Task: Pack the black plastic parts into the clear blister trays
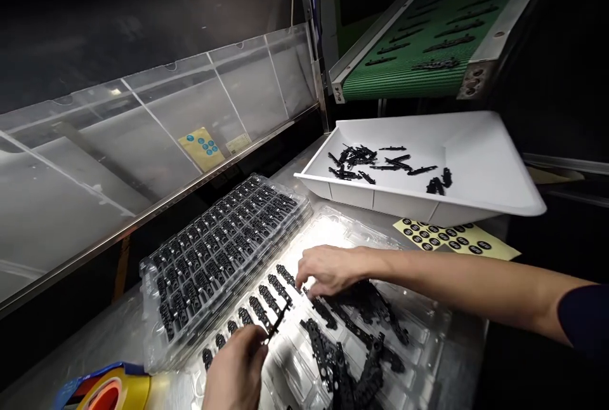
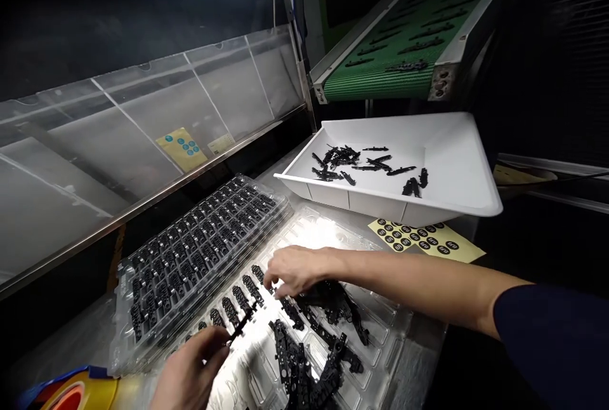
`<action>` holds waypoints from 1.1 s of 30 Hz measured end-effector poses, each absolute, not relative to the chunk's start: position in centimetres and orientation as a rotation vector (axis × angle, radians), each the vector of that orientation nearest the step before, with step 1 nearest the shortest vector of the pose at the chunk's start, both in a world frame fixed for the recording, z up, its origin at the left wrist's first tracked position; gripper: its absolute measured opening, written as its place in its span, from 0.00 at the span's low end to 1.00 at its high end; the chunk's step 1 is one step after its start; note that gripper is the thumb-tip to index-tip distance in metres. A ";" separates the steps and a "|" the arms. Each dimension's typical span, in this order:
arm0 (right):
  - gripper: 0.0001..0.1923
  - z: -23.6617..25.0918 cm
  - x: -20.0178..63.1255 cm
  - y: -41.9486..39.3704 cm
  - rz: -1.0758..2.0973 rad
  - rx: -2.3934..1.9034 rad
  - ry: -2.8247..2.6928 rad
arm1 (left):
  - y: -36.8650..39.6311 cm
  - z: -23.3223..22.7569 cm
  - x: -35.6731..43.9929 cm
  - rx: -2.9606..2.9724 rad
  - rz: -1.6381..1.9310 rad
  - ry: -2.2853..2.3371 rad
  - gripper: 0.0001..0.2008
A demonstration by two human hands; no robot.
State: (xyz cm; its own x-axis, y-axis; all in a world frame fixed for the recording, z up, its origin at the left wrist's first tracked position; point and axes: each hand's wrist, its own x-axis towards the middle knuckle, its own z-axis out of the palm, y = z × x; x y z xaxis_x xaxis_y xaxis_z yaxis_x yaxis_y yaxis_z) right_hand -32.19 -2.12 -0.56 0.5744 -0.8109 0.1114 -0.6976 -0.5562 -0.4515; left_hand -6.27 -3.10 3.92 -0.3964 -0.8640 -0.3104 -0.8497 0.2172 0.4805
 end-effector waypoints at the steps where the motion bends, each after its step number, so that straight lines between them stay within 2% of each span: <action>1: 0.16 -0.7 -32.2 -1.2 -0.372 -2.461 1.213 | -3.3 3.8 -6.0 1.707 -1.082 -2.251 0.12; 3: 0.20 -1.0 -31.9 0.0 -0.293 -2.455 1.268 | -3.8 3.2 -6.6 1.705 -1.208 -1.973 0.24; 5: 0.16 -1.3 -31.6 0.6 -0.320 -2.422 1.370 | -4.2 2.4 -8.3 1.714 -1.121 -1.925 0.29; 8: 0.06 -1.1 -31.8 1.2 -0.469 -2.367 1.458 | -4.6 1.3 -11.8 1.744 -0.918 -2.049 0.23; 11: 0.03 -0.4 -33.2 2.6 -0.659 -2.236 1.535 | -4.3 0.7 -14.4 1.762 -0.644 -2.170 0.17; 16: 0.04 1.1 -36.0 4.6 -1.066 -1.947 1.551 | -2.9 0.2 -17.0 1.602 -0.074 -2.542 0.20; 21: 0.06 1.6 -36.8 3.3 -1.353 -1.971 1.747 | -2.0 0.0 -18.3 1.441 0.401 -2.735 0.24; 27: 0.10 0.5 -35.9 -0.7 -1.186 -2.149 1.771 | -2.3 0.4 -18.2 1.454 0.658 -2.724 0.22; 33: 0.08 -1.3 -35.0 -3.3 -0.813 -2.393 1.813 | -2.5 0.1 -18.6 1.374 0.615 -2.840 0.22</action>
